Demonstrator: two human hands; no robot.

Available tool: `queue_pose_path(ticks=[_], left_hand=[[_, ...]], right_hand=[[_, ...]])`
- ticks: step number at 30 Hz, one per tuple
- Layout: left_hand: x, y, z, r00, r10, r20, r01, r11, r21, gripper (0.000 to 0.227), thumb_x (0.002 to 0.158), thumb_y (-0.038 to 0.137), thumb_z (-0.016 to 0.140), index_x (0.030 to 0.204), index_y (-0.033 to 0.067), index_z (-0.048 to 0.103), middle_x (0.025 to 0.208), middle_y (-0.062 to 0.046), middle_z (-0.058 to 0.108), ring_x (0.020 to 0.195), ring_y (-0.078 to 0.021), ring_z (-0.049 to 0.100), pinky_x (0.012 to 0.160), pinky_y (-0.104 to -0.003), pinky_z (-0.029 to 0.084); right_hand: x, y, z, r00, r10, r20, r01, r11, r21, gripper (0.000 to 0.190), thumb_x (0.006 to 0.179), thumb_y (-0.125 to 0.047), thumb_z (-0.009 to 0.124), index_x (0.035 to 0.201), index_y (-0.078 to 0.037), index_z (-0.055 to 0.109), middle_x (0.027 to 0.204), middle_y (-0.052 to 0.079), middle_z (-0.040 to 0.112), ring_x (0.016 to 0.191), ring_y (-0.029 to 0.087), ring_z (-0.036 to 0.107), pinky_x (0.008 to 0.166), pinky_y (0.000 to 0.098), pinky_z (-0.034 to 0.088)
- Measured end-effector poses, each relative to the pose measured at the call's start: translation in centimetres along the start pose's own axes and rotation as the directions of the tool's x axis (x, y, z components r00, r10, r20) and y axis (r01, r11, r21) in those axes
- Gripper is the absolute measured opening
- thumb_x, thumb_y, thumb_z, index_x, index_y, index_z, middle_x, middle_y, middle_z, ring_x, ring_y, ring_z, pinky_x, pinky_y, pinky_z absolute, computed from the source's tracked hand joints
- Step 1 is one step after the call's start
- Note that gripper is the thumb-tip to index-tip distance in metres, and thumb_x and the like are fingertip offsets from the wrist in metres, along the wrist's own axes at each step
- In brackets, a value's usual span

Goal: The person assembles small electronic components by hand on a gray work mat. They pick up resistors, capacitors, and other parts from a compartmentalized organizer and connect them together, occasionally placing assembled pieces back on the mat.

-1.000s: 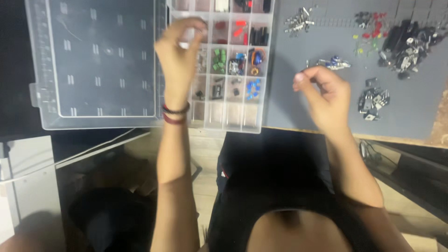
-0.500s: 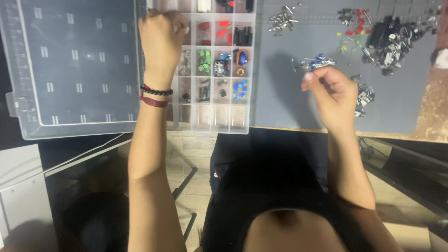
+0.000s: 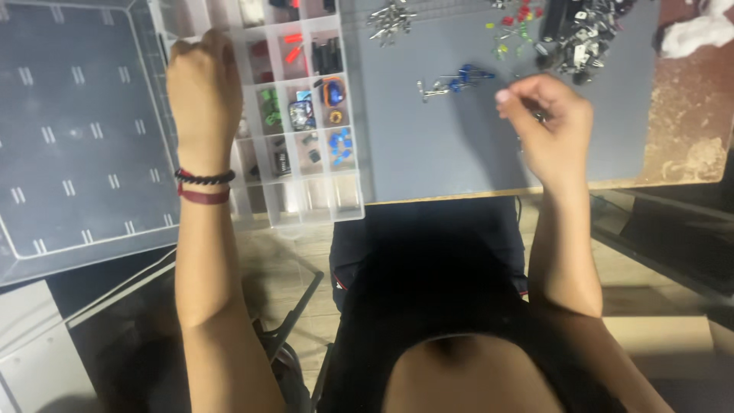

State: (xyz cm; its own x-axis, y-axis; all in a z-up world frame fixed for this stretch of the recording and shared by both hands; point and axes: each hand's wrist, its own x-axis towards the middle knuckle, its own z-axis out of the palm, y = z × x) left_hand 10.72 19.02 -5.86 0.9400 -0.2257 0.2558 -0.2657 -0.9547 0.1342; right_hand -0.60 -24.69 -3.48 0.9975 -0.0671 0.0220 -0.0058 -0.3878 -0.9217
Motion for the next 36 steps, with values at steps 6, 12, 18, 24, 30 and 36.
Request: queue_pose_path(ticks=[6,12,18,24,30,36], left_hand=[[-1.3,3.6,-2.9,0.993,-0.022,-0.117,0.029,0.998,0.055,0.015,0.091,-0.009,0.060,0.100,0.0031,0.064,0.085,-0.015,0.068,0.077,-0.0348,0.060,0.065,-0.044,0.047],[-4.3,11.3,-3.5,0.987,-0.014,-0.163,-0.039,0.948,-0.317,0.010,0.103,-0.002,0.066,0.110,0.0024,0.060,0.094,-0.008,0.062,0.085,-0.0324,0.059,0.083,-0.046,0.048],[-5.2,20.7,-3.3,1.000,-0.025,-0.003,0.018,0.765,-0.643,0.016,0.106,0.018,0.058,0.112,0.0076,0.068,0.098,-0.009,0.067,0.095,-0.0290,0.060,0.091,-0.041,0.046],[-5.3,23.4,-2.2,0.991,0.120,0.058,-0.040,0.684,-0.729,0.012,0.104,0.012,0.057,0.112,0.0057,0.065,0.093,-0.007,0.063,0.091,-0.0280,0.058,0.086,-0.038,0.047],[-5.3,23.9,-1.7,0.986,0.158,0.049,-0.070,0.670,-0.739,0.012,0.105,0.012,0.057,0.112,0.0056,0.065,0.094,-0.008,0.064,0.091,-0.0280,0.060,0.085,-0.038,0.047],[-5.4,24.0,-1.8,0.987,0.160,0.036,-0.079,0.659,-0.748,0.012,0.104,0.012,0.057,0.111,0.0054,0.064,0.093,-0.009,0.064,0.090,-0.0287,0.061,0.086,-0.039,0.048]], right_hand=[[0.8,0.3,-0.8,0.994,-0.103,-0.035,0.093,0.969,-0.229,0.013,0.103,0.005,0.081,0.111,0.000,0.072,0.107,0.012,0.072,0.092,0.020,0.065,0.087,0.0329,0.053],[0.9,3.2,-4.4,0.983,-0.142,-0.113,0.098,0.940,-0.328,0.015,0.103,0.011,0.082,0.109,0.001,0.073,0.104,0.012,0.073,0.090,0.020,0.066,0.078,0.0316,0.052],[-0.1,3.1,-4.5,0.988,-0.099,-0.121,0.038,0.902,-0.430,0.022,0.095,0.004,0.090,0.108,-0.005,0.076,0.107,0.010,0.072,0.084,0.018,0.061,0.072,0.0317,0.046],[-0.7,3.7,-5.2,0.979,-0.065,-0.192,-0.030,0.891,-0.454,0.016,0.096,0.001,0.086,0.107,-0.007,0.078,0.107,0.010,0.072,0.083,0.017,0.064,0.071,0.0314,0.047],[0.6,4.3,-4.1,0.961,-0.181,-0.208,0.070,0.890,-0.450,0.026,0.094,0.007,0.087,0.115,-0.003,0.076,0.104,0.012,0.067,0.080,0.020,0.058,0.069,0.0318,0.049],[2.4,4.7,-3.1,0.929,-0.357,-0.099,0.226,0.757,-0.613,0.036,0.091,0.007,0.085,0.126,0.001,0.079,0.111,0.015,0.056,0.097,0.036,0.048,0.087,0.0447,0.046]])
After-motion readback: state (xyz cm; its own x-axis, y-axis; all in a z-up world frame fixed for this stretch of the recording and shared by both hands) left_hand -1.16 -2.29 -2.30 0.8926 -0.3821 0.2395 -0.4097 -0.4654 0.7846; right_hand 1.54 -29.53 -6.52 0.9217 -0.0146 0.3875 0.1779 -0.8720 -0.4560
